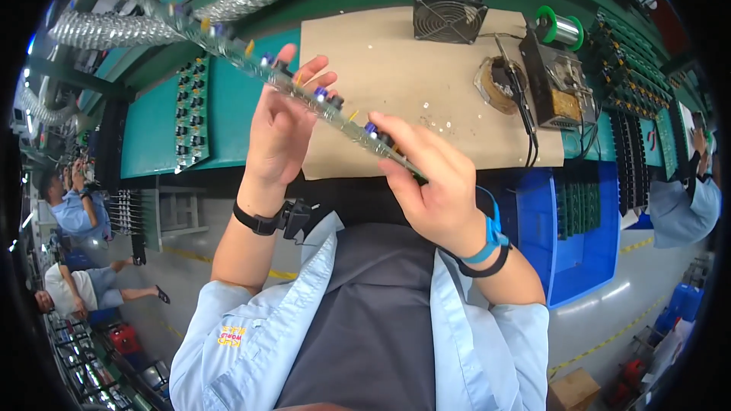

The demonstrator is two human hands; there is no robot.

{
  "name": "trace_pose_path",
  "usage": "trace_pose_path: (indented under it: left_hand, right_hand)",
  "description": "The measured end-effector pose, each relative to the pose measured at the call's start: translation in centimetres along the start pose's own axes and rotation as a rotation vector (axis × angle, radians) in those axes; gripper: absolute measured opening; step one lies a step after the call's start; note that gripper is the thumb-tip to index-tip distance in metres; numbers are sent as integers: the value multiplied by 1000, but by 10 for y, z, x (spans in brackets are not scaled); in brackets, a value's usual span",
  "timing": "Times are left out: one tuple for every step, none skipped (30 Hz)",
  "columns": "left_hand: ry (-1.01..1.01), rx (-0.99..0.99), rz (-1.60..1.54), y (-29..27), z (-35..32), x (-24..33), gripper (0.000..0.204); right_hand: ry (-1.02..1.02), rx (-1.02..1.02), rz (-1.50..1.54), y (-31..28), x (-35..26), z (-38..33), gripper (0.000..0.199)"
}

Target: Inspecting printed circuit boards and using a soldering iron to fix components.

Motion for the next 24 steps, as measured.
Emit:
trace_pose_path:
  left_hand:
    - [21,25,21,-1,2,8,91]
    - [32,29,40,-2,0,12,91]
    - [-21,9,-109,1,-2,9,94]
    - [-73,-11,-258,4,-5,6,96]
    - [-118,-28,-408,6,-6,6,98]
    - [-99,-18,-389,4,-8,11,98]
    - [-97,6,-362,3,-9,13,102]
    - [-96,30,-335,2,-11,16,107]
    - [-95,54,-310,1,-14,18,112]
    - [-82,68,-303,0,-18,22,112]
    - [-83,74,-275,0,-24,25,113]
    - [-84,74,-246,3,-29,28,114]
    - [-85,74,-218,6,-33,31,116]
    - [-74,82,-212,9,-34,36,116]
    - [-63,71,-188,14,-36,41,117]
    - [-52,60,-165,19,-38,46,118]
    - [-38,51,-139,21,-39,50,119]
    - [-27,62,-132,21,-39,53,119]
    - [-5,49,-166,22,-36,56,121]
    - [19,37,-197,21,-34,61,122]
    - [45,24,-228,19,-32,67,123]
    - [58,31,-221,14,-30,71,123]
    - [73,-2,-263,12,-29,76,120]
    - [88,-36,-305,10,-28,82,118]
  right_hand:
    - [-13,7,13,-1,-2,2,46]
    - [-130,-5,-71,3,-14,2,47]
    - [-247,-16,-154,6,-24,-1,48]
    - [-364,-24,-236,11,-35,-5,50]
    - [-380,-23,-213,14,-37,-4,50]
    - [-403,-35,-219,17,-40,-6,49]
    - [-422,-47,-233,18,-44,-8,48]
    - [-441,-59,-249,19,-47,-11,48]
    - [-451,-61,-236,19,-49,-12,48]
    - [-455,-38,-238,18,-50,-11,47]
    - [-458,-15,-240,17,-50,-9,47]
    - [-461,13,-246,13,-52,-9,46]
    - [-471,10,-234,11,-54,-9,46]
    - [-464,-24,-237,11,-54,-9,49]
    - [-457,-60,-240,12,-54,-10,52]
    - [-449,-96,-244,15,-52,-10,55]
    - [-459,-101,-229,15,-52,-11,55]
    - [-477,-82,-227,15,-52,-12,54]
    - [-496,-63,-225,15,-52,-12,54]
    - [-516,-44,-219,15,-51,-13,55]
    - [-529,-49,-201,16,-51,-14,55]
    - [-502,-27,-169,11,-49,-15,56]
    - [-475,-5,-137,6,-46,-16,57]
    - [-449,16,-103,1,-43,-17,59]
Point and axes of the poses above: each hand's wrist, its own z-axis towards the middle knuckle, its own y-axis out of the palm, x = y × z, the point moved 10 cm from there along z, towards the middle knuckle, and after that the axes turned 6 degrees about x, right-handed, at the moved point
